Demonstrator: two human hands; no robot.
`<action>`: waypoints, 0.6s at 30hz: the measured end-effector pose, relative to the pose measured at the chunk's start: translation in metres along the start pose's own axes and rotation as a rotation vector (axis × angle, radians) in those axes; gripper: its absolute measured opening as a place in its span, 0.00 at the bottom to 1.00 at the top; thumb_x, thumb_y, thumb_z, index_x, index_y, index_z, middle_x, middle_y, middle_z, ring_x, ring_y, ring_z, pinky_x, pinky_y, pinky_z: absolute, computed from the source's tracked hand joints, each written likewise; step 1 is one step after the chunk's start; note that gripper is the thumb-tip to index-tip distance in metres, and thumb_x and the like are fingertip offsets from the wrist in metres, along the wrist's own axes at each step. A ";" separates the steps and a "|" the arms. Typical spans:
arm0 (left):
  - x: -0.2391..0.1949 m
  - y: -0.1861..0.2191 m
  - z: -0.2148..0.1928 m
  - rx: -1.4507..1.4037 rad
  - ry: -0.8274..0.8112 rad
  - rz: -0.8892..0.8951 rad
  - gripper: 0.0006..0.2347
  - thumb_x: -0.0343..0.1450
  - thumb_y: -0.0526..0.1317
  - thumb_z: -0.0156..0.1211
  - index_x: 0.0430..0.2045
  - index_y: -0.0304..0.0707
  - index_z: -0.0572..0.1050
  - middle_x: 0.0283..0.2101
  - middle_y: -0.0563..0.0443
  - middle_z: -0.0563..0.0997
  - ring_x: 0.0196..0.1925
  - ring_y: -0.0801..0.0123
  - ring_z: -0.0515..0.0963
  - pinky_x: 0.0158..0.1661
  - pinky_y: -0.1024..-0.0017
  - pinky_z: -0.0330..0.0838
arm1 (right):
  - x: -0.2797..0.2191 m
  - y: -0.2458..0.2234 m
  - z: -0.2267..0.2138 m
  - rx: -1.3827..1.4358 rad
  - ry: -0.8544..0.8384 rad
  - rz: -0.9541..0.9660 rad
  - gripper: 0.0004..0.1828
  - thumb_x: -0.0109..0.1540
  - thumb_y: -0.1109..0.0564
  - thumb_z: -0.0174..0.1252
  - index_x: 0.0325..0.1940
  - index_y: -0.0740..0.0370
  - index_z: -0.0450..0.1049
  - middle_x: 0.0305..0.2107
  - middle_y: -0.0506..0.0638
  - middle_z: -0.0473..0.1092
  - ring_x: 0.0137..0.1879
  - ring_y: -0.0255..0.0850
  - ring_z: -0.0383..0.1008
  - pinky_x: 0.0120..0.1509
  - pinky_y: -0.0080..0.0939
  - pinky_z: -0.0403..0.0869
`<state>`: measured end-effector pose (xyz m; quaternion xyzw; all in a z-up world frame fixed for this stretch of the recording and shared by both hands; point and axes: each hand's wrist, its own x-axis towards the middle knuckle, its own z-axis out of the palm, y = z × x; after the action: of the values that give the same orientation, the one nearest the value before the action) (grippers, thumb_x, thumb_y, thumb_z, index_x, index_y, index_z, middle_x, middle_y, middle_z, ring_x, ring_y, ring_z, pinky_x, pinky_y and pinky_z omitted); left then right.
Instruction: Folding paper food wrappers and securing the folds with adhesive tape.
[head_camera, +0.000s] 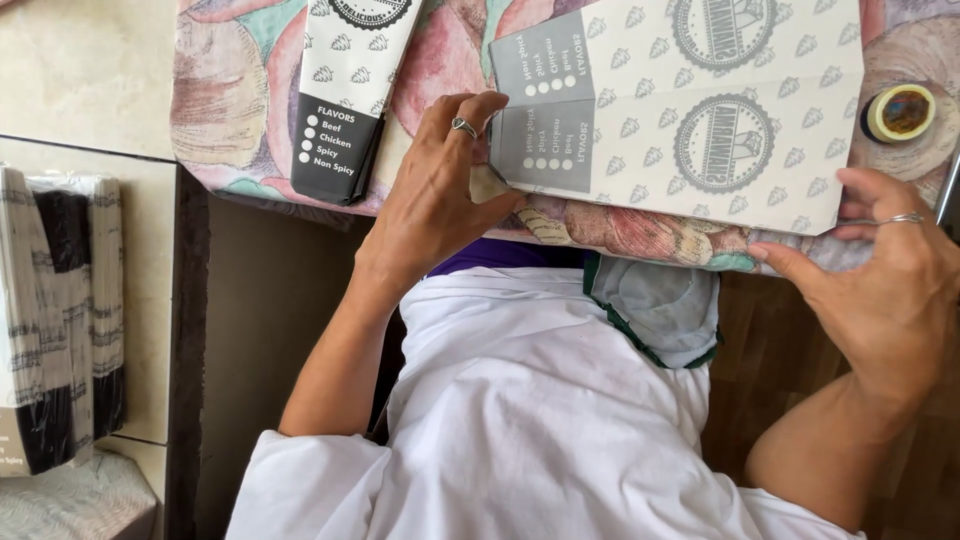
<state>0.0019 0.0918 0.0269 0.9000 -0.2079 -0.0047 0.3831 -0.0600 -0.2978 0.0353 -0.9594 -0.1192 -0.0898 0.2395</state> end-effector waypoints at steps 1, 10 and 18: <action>0.002 0.000 0.001 -0.036 -0.004 -0.011 0.33 0.68 0.34 0.74 0.64 0.41 0.57 0.57 0.39 0.66 0.43 0.59 0.79 0.50 0.61 0.78 | -0.002 0.002 0.002 -0.109 0.000 0.004 0.43 0.58 0.56 0.86 0.68 0.83 0.74 0.54 0.70 0.76 0.50 0.55 0.77 0.54 0.51 0.77; 0.007 0.000 0.005 -0.024 0.010 0.039 0.31 0.67 0.31 0.72 0.58 0.37 0.54 0.56 0.38 0.67 0.43 0.52 0.73 0.44 0.60 0.80 | -0.008 0.017 0.013 -0.232 0.058 -0.034 0.33 0.61 0.56 0.89 0.62 0.75 0.80 0.48 0.63 0.79 0.44 0.48 0.77 0.52 0.46 0.75; 0.006 -0.003 0.004 -0.024 0.003 -0.009 0.31 0.66 0.34 0.74 0.59 0.35 0.58 0.56 0.37 0.67 0.42 0.53 0.77 0.38 0.57 0.76 | -0.004 0.014 0.010 -0.178 0.071 -0.050 0.31 0.61 0.58 0.90 0.60 0.75 0.81 0.44 0.62 0.77 0.42 0.48 0.74 0.49 0.46 0.74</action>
<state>0.0082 0.0883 0.0225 0.8962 -0.2033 -0.0076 0.3943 -0.0587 -0.3054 0.0198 -0.9697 -0.1264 -0.1400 0.1552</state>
